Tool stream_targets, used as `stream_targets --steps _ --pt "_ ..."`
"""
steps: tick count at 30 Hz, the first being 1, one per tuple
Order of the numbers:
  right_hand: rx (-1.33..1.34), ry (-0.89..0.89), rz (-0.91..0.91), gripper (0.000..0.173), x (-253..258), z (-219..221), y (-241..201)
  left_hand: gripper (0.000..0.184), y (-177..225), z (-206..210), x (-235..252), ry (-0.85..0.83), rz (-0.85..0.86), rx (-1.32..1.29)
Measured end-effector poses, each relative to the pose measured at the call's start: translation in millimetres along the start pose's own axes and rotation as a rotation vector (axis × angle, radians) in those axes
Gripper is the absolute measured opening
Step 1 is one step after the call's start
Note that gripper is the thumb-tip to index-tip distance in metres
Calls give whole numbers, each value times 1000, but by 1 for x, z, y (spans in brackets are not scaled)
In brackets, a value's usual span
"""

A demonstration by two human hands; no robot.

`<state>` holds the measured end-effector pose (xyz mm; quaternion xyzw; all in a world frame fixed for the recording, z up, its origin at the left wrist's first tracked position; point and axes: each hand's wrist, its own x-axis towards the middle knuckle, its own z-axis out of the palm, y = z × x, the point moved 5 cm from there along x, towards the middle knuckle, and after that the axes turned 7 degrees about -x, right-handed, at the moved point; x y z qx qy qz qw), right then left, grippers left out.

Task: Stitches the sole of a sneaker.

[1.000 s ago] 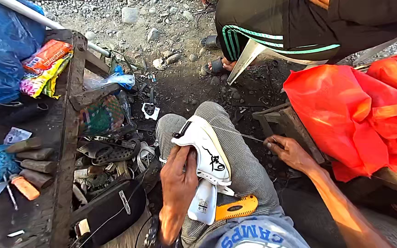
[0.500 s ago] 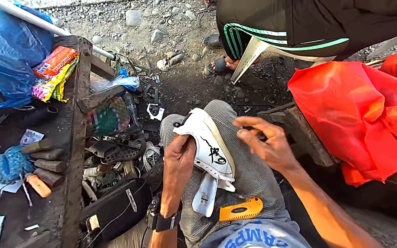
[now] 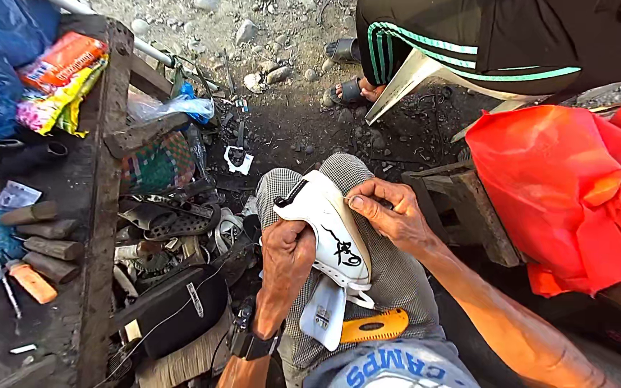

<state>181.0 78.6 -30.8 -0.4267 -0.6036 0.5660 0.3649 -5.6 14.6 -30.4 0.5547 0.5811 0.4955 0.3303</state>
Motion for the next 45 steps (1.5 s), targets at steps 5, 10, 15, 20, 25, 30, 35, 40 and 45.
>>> stream_targets --steps 5,10,15,20,25,30,35,40,45 --pt "-120 -77 28 15 5 1 -7 23 -3 -3 5 -140 4 72" --pt "-467 -258 173 31 3 -47 -18 21 4 -18 4 -402 -341 -451" --pt "-466 -226 28 46 -7 -58 -26 15 8 1 -3 28 -532 -935" --pt "-350 -190 -223 26 0 -17 -29 5 2 11 -2 220 -458 -895" --pt "-465 -132 -293 21 10 -5 -24 6 0 12 0 258 -432 -884" --pt "-490 -146 -317 20 13 -6 -27 6 -1 13 0 275 -444 -880" --pt "-581 -183 -353 19 16 -6 -36 7 -2 13 1 270 -447 -898" --pt "-810 -317 -377 22 29 -6 -55 9 -2 17 1 280 -451 -898" --pt "-992 -503 -387 21 48 4 -72 9 -2 18 3 314 -466 -899"
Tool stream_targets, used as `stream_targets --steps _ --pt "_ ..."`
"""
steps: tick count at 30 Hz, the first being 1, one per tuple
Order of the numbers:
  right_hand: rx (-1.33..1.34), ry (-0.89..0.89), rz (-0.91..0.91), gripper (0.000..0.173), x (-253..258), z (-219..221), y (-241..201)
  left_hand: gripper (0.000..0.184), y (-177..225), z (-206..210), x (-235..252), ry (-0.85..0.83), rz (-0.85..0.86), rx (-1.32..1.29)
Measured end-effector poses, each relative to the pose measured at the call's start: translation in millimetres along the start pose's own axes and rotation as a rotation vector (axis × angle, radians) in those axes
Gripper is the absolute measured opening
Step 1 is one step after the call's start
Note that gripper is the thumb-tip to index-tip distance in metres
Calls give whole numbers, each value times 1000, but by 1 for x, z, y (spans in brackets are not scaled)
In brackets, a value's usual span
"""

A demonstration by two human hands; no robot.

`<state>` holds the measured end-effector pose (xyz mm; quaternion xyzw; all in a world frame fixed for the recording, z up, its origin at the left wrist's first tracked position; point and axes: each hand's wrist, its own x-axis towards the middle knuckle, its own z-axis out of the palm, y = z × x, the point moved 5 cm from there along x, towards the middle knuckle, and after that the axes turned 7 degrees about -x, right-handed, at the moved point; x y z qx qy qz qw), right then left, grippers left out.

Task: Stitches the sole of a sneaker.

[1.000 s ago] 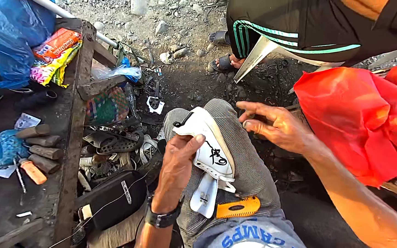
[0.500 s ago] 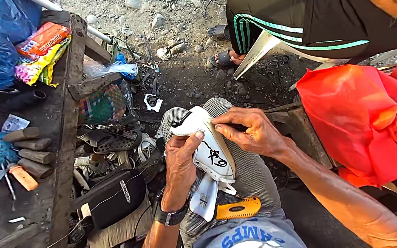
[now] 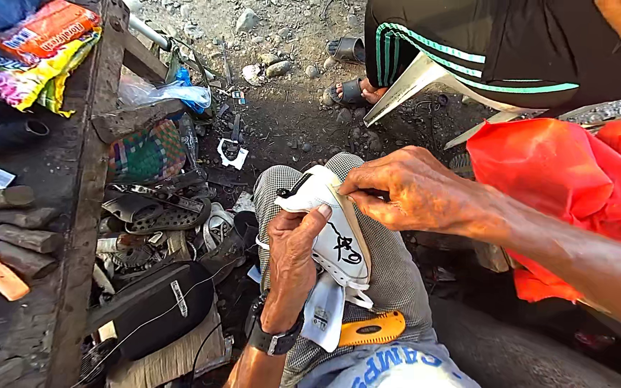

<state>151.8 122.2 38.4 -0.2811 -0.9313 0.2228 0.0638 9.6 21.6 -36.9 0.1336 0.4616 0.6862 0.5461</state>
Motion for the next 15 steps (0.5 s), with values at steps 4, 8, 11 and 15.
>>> stream_targets --steps 4,8,11,15 --pt "-89 -170 -42 19 20 -4 -6 8 -1 -4 2 10 -15 -25" --pt "-172 -295 -49 14 39 -4 -15 8 1 -6 6 29 -11 -25" --pt "-218 -366 -52 11 51 -1 -22 8 1 -8 8 33 -18 -25" --pt "-251 -426 -65 9 60 5 -31 9 -1 -10 8 -3 -19 -23"
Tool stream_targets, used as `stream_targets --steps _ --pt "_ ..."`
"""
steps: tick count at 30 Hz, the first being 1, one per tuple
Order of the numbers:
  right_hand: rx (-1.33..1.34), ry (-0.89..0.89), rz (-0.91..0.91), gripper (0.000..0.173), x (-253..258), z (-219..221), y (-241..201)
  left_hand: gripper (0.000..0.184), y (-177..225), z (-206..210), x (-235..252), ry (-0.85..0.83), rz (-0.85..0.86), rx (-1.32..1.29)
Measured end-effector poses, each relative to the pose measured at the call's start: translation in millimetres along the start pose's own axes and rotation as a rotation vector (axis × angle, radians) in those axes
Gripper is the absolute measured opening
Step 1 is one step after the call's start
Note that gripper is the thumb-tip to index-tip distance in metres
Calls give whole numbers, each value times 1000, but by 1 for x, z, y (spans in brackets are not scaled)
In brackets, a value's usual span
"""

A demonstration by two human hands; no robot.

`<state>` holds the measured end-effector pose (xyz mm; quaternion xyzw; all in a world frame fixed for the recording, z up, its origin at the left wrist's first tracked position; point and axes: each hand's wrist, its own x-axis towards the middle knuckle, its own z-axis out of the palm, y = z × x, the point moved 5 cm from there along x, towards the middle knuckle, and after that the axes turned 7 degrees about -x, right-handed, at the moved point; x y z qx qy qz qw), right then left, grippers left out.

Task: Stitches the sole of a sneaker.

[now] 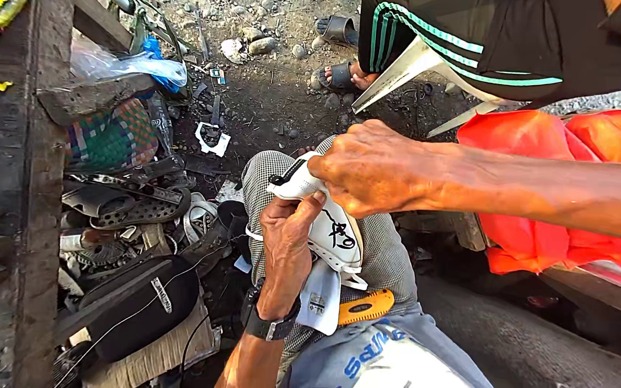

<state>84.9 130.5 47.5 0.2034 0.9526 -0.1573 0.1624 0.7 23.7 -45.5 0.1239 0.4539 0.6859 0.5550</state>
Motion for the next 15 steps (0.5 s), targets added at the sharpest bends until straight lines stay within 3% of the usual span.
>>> stream_targets --steps 3,5,8,11,13,15 --pt "-18 40 3 6 -7 -4 -2 8 1 -3 -3 -64 -43 -14" --pt "-6 -77 58 7 -24 -26 -17 11 7 -5 -8 -144 -96 58" --pt "-82 -84 94 11 -51 -48 -28 19 32 -15 -14 -335 -76 383" --pt "-127 -63 105 12 -66 -51 -33 21 56 -40 -20 -340 38 646" --pt "-113 22 62 11 -67 -40 -27 24 68 -53 -24 -306 121 777" --pt "-88 281 -53 9 -52 -2 -3 21 77 -57 -25 -303 206 874"
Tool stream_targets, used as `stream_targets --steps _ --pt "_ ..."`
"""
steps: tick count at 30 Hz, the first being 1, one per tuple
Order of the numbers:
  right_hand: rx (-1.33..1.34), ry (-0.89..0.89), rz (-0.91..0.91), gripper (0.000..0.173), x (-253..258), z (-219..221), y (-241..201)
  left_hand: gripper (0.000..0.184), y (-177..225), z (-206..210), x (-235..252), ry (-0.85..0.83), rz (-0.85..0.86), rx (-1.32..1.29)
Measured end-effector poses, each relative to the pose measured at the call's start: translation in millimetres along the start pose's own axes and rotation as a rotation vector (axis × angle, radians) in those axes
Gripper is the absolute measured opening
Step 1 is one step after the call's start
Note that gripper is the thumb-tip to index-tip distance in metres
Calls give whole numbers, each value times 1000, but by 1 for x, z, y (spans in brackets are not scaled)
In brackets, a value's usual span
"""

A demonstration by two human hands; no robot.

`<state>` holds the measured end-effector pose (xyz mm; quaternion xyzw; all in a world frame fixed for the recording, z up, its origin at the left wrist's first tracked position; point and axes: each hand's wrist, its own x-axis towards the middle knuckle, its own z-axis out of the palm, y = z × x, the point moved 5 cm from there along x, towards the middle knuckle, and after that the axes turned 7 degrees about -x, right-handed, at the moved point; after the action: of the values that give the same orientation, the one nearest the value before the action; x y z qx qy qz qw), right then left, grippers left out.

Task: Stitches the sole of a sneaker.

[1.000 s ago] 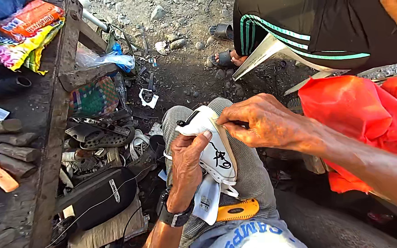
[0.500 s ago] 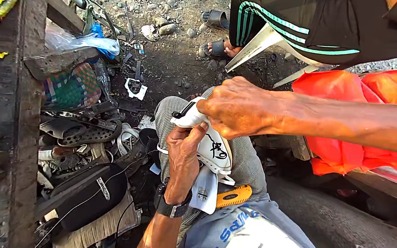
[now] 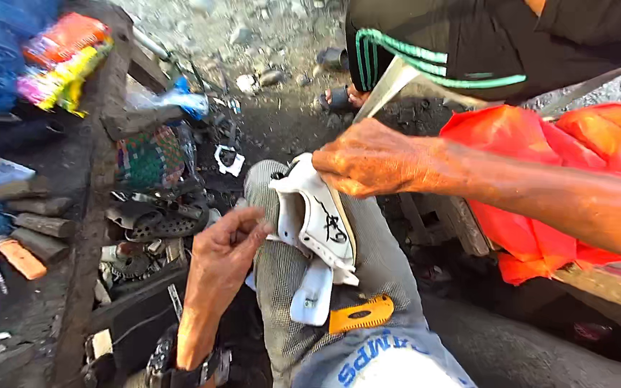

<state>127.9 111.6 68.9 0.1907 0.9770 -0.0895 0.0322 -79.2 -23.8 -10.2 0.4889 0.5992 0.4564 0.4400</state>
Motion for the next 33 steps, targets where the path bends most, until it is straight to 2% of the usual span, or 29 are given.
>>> stream_targets --steps 1,4,6,7,9,11,12,13,15,17,19,25,28,31,33 --pt "21 53 -23 12 5 14 9 18 2 -3 0 6 32 47" --pt "115 -48 -3 18 8 18 18 14 12 -3 2 8 182 93" --pt "171 -72 -2 19 7 15 17 10 23 4 2 -34 317 9" --pt "178 -59 -11 18 7 14 16 8 28 11 2 -69 371 -104" --pt "170 -54 -17 18 7 11 15 8 31 33 7 -214 409 -513" --pt "168 -71 -8 18 5 9 15 11 22 51 12 -322 308 -888" --pt "168 -68 -11 18 4 8 14 11 14 54 15 -298 248 -945" --pt "170 -55 -18 18 4 9 15 11 5 55 19 -221 203 -900" --pt "177 -33 -30 17 3 10 15 8 -3 56 24 -25 141 -613" --pt "181 -43 -27 17 3 10 16 10 0 63 26 54 119 -313" --pt "181 -60 -24 17 3 10 15 13 6 70 27 119 87 -139" --pt "183 -81 -34 16 6 7 16 17 11 84 28 286 -1 -222" --pt "186 -90 -36 15 6 6 17 18 12 85 28 277 -14 -225" --pt "196 -90 -37 15 5 6 14 16 5 82 28 244 38 -60" --pt "191 -110 -33 15 6 4 13 17 6 81 29 243 14 -106"
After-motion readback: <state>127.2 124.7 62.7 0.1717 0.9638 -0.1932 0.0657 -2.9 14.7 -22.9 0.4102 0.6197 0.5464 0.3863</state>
